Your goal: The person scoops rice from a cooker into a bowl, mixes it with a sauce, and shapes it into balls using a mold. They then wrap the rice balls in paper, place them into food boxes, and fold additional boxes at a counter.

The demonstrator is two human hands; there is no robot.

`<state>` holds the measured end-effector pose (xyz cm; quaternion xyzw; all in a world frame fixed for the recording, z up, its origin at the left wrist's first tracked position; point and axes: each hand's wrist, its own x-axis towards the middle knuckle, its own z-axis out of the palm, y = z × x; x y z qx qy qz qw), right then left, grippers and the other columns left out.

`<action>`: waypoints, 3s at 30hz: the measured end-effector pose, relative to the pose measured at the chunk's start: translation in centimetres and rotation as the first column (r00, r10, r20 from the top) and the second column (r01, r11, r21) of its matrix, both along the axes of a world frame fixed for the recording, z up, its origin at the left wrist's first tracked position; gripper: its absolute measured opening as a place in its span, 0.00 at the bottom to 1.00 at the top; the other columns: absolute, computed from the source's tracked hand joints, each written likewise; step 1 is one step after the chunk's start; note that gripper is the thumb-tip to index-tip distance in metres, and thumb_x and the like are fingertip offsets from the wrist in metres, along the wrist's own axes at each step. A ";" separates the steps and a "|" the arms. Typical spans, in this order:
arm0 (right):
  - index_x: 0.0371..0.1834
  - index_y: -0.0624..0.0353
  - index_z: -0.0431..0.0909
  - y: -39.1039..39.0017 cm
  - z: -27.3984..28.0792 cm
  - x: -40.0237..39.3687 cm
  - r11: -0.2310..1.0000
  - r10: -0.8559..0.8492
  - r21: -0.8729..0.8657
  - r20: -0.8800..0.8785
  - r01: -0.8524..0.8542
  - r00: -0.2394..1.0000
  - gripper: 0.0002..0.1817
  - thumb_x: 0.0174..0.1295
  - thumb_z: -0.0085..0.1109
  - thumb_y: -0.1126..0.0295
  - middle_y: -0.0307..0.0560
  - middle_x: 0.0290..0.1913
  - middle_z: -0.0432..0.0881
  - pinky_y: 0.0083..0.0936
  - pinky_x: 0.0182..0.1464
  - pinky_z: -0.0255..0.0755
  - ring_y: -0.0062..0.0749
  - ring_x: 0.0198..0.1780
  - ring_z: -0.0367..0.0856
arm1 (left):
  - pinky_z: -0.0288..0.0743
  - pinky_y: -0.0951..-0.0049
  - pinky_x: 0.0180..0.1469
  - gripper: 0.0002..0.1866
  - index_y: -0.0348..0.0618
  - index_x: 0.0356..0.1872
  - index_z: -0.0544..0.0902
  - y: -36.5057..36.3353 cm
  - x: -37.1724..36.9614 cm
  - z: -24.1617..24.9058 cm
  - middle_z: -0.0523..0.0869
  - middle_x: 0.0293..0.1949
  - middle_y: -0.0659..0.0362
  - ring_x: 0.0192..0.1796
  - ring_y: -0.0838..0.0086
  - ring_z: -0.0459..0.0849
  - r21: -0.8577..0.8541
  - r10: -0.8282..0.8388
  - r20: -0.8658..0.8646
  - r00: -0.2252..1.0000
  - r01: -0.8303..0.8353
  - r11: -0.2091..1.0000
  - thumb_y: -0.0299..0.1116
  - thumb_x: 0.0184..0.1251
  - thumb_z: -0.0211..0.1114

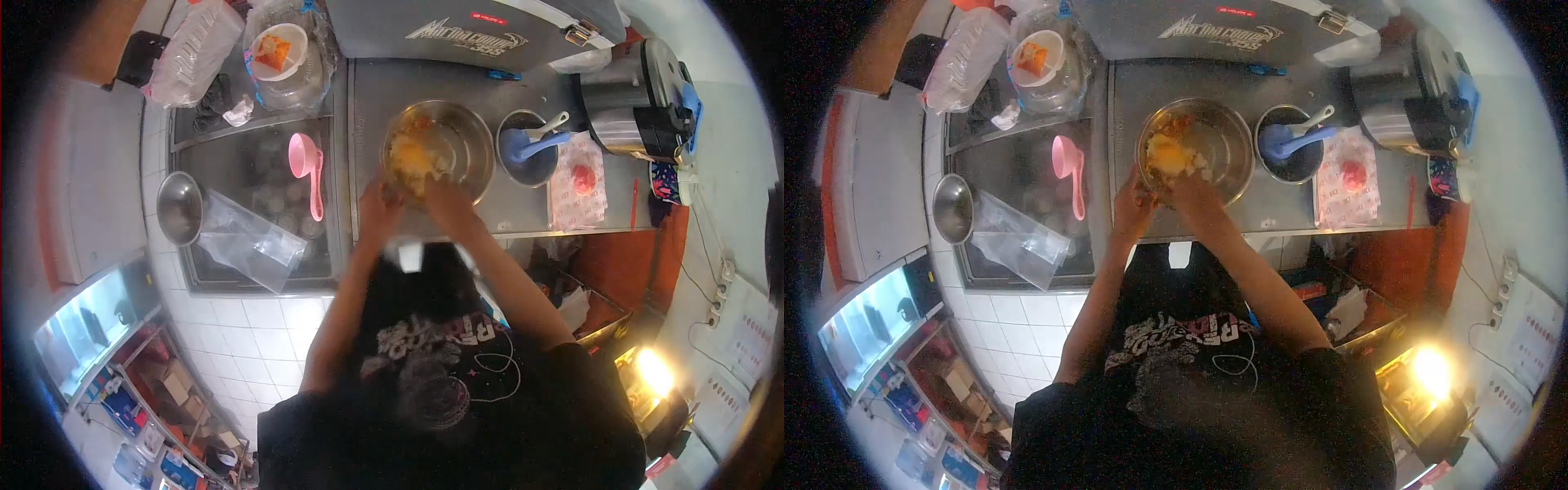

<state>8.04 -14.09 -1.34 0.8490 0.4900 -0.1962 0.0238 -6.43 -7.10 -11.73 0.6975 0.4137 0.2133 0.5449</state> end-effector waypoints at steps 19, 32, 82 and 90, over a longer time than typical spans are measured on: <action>0.43 0.63 0.81 2.2 3.0 10.1 0.948 0.268 0.207 -0.098 -0.243 0.958 0.13 0.59 0.51 0.71 0.61 0.36 0.83 0.44 0.43 0.78 0.51 0.41 0.84 | 0.82 0.77 0.34 0.36 0.41 0.74 0.56 -0.5 -0.1 0.3 0.78 0.43 0.53 0.34 0.74 0.84 0.037 -0.071 -0.069 0.995 0.073 0.997 0.18 0.66 0.59; 0.53 0.63 0.75 -3.5 2.4 2.8 0.962 0.242 -0.079 -0.192 -0.260 0.951 0.17 0.62 0.49 0.70 0.65 0.47 0.79 0.44 0.46 0.78 0.55 0.47 0.82 | 0.86 0.72 0.40 0.36 0.41 0.72 0.59 0.1 -0.2 1.5 0.76 0.42 0.57 0.39 0.73 0.83 -0.116 -0.050 0.004 0.999 0.050 0.992 0.29 0.66 0.66; 0.46 0.64 0.76 -5.7 5.4 2.9 0.984 0.179 0.003 -0.106 -0.179 0.978 0.13 0.64 0.42 0.73 0.60 0.40 0.80 0.47 0.47 0.75 0.57 0.47 0.81 | 0.79 0.61 0.48 0.37 0.42 0.69 0.66 0.3 0.1 1.9 0.84 0.47 0.45 0.49 0.55 0.85 -0.228 -0.012 0.022 1.000 0.017 0.973 0.32 0.56 0.69; 0.44 0.63 0.77 -5.6 -1.8 4.5 0.973 0.227 0.046 -0.002 -0.227 0.974 0.12 0.64 0.46 0.71 0.63 0.41 0.82 0.46 0.46 0.75 0.55 0.44 0.82 | 0.81 0.66 0.44 0.36 0.41 0.69 0.66 0.3 0.2 2.4 0.85 0.38 0.51 0.38 0.69 0.86 -0.133 0.017 0.090 0.996 -0.005 0.991 0.29 0.57 0.69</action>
